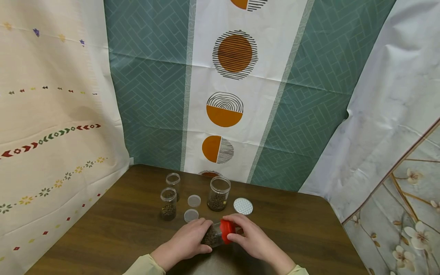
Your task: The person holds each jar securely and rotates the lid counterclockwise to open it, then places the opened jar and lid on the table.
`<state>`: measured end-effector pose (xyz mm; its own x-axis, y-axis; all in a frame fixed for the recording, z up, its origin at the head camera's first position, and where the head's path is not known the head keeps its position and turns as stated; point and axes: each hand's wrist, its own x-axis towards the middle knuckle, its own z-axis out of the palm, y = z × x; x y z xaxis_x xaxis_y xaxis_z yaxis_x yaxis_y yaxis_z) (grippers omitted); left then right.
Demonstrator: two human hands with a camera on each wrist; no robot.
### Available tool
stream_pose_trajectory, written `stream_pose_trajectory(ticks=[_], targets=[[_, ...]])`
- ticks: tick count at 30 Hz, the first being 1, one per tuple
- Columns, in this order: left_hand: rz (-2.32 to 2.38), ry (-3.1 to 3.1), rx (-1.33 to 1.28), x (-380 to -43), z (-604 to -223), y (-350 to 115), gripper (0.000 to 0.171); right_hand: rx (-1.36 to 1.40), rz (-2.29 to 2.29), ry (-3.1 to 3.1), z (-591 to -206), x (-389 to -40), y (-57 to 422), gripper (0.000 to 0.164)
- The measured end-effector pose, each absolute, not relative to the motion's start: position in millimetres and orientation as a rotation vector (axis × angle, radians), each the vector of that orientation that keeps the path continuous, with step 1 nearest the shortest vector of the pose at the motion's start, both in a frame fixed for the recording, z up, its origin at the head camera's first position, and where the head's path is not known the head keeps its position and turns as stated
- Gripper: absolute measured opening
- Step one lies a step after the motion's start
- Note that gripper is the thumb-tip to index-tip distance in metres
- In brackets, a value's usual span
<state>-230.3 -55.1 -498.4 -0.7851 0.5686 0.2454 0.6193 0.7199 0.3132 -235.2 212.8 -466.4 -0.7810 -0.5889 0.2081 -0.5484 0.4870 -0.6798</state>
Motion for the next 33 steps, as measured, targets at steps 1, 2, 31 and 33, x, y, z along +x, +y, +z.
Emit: stream_pose_trajectory(ticks=[1,2,31,33], targets=[[-0.578,-2.789,-0.970,-230.4,-498.3,-55.0,0.065,-1.023,-1.186,2.662,-466.8,-235.4,213.3,0.044],[-0.576,-2.788,-0.972,-230.5,-498.3,-54.8,0.065,-1.025,-1.184,2.662,-467.0,-235.5,213.9,0.044],[-0.591,-2.796,-0.964,-230.4,-499.0,-55.2,0.066,-0.741,-1.107,2.766,-471.3,-233.2,213.5,0.050],[-0.592,-2.798,-0.966,-230.2,-498.7,-55.4,0.066,-0.769,-1.107,2.761,-471.0,-233.0,213.7,0.050]])
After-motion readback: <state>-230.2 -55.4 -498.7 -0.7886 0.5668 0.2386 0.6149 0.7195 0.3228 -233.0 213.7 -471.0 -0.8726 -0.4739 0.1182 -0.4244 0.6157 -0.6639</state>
